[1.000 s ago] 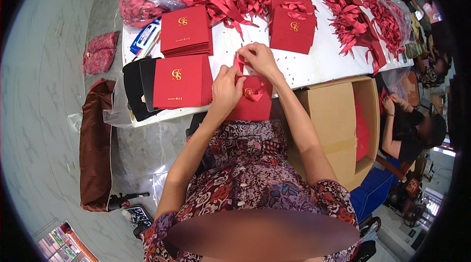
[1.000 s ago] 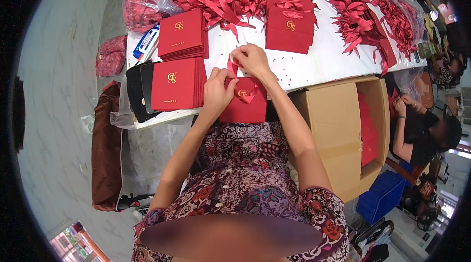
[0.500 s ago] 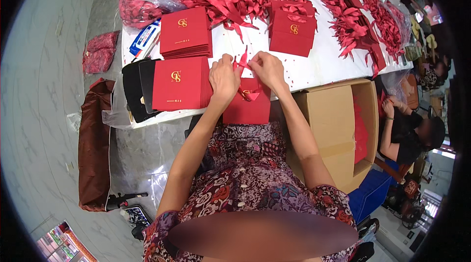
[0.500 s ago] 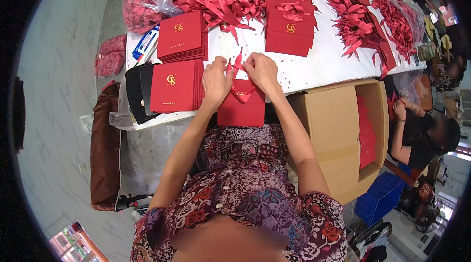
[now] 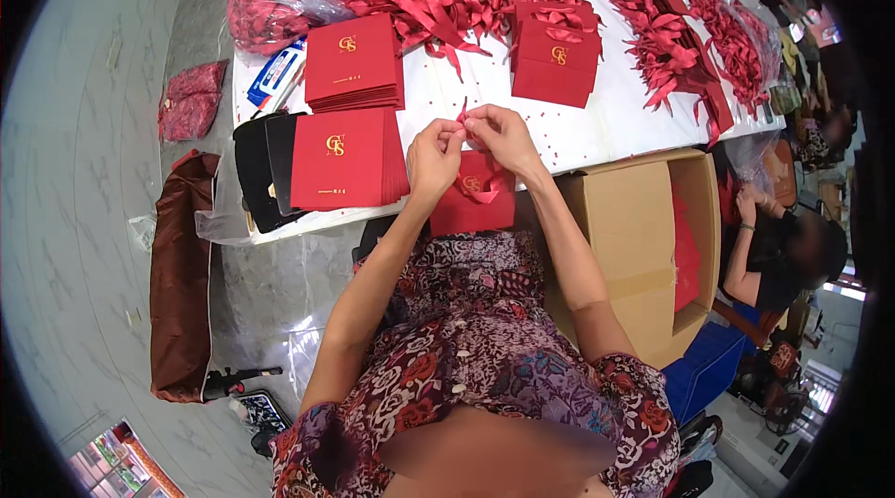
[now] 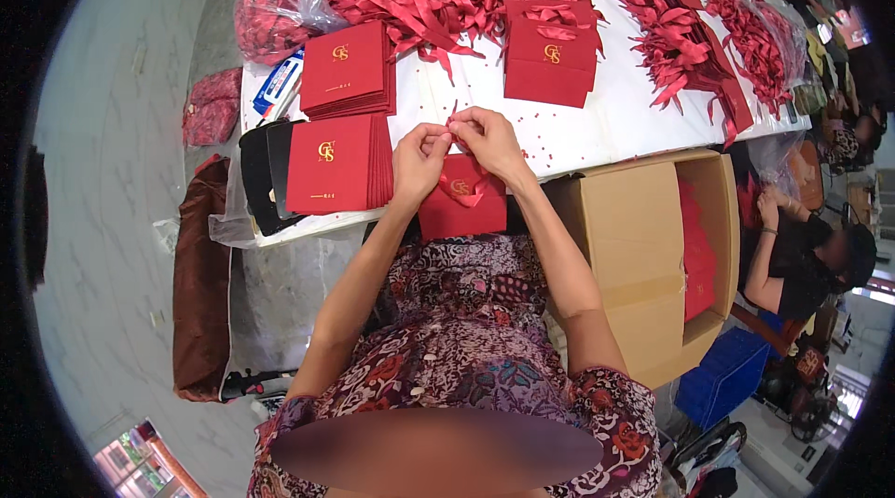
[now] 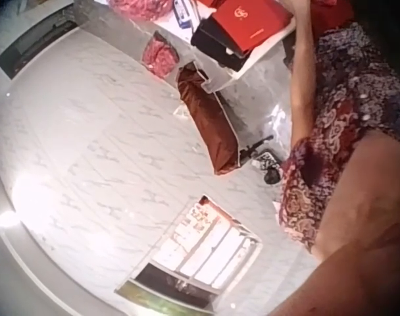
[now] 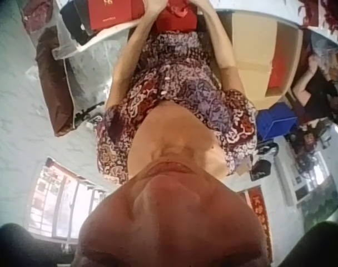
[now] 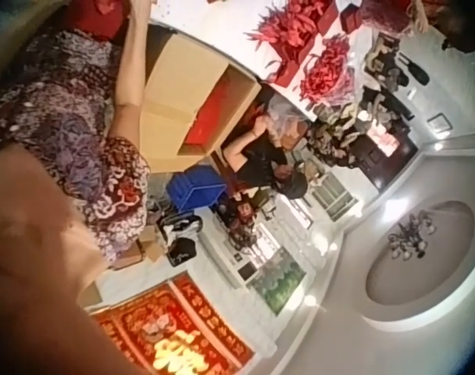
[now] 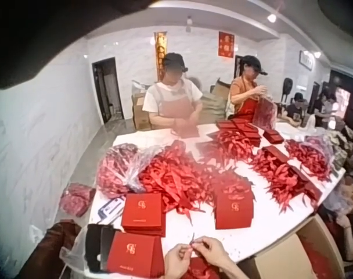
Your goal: Assembling and finishing small red gift boxes by threading and tying ribbons into the pre-cut holes.
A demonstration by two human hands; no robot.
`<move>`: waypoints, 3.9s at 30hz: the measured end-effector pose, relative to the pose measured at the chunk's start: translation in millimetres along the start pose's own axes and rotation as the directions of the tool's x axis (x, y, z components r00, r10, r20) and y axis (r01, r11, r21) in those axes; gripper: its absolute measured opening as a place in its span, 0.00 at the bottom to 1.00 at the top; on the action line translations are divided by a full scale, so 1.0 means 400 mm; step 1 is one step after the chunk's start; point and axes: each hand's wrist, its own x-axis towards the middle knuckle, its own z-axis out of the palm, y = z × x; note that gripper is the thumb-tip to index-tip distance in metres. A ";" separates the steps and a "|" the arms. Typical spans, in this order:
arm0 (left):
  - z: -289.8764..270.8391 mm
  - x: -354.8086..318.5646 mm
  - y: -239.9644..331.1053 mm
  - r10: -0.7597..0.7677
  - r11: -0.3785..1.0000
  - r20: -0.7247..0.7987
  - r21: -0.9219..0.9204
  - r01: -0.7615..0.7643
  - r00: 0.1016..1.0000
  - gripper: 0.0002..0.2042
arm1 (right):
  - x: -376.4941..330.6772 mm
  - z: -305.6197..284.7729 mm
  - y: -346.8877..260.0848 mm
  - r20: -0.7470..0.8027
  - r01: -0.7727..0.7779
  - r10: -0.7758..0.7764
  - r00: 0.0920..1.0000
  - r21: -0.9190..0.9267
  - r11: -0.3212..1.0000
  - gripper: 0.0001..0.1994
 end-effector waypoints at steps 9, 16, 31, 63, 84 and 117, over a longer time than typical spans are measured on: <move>-0.029 -0.022 0.025 0.376 0.864 0.009 0.359 -0.354 0.927 0.08 | -0.029 0.009 -0.032 -0.078 0.085 -0.085 0.993 -0.003 0.996 0.08; -0.029 -0.095 0.005 0.241 0.969 0.143 -0.098 -0.228 0.960 0.15 | -0.019 -0.072 -0.007 -0.206 0.107 -0.109 0.973 -0.021 0.994 0.07; -0.028 -0.141 -0.029 0.233 0.958 -0.006 -0.172 -0.231 0.972 0.16 | -0.016 -0.076 -0.045 -0.412 0.175 -0.216 0.885 -0.134 0.975 0.14; 0.039 -0.116 -0.068 0.598 0.686 0.053 0.483 -0.545 0.800 0.11 | 0.008 -0.107 0.025 -0.427 -0.073 -0.562 0.708 -0.836 0.544 0.38; 0.051 -0.120 -0.076 0.621 0.576 0.091 0.621 -0.532 0.779 0.18 | 0.217 -0.280 0.053 -0.292 0.028 -0.622 0.727 -0.892 0.452 0.36; -0.306 -0.191 0.018 0.406 0.589 0.094 0.734 -0.339 0.909 0.37 | 0.019 0.024 -0.025 -0.058 0.341 -0.420 0.906 -0.490 0.802 0.07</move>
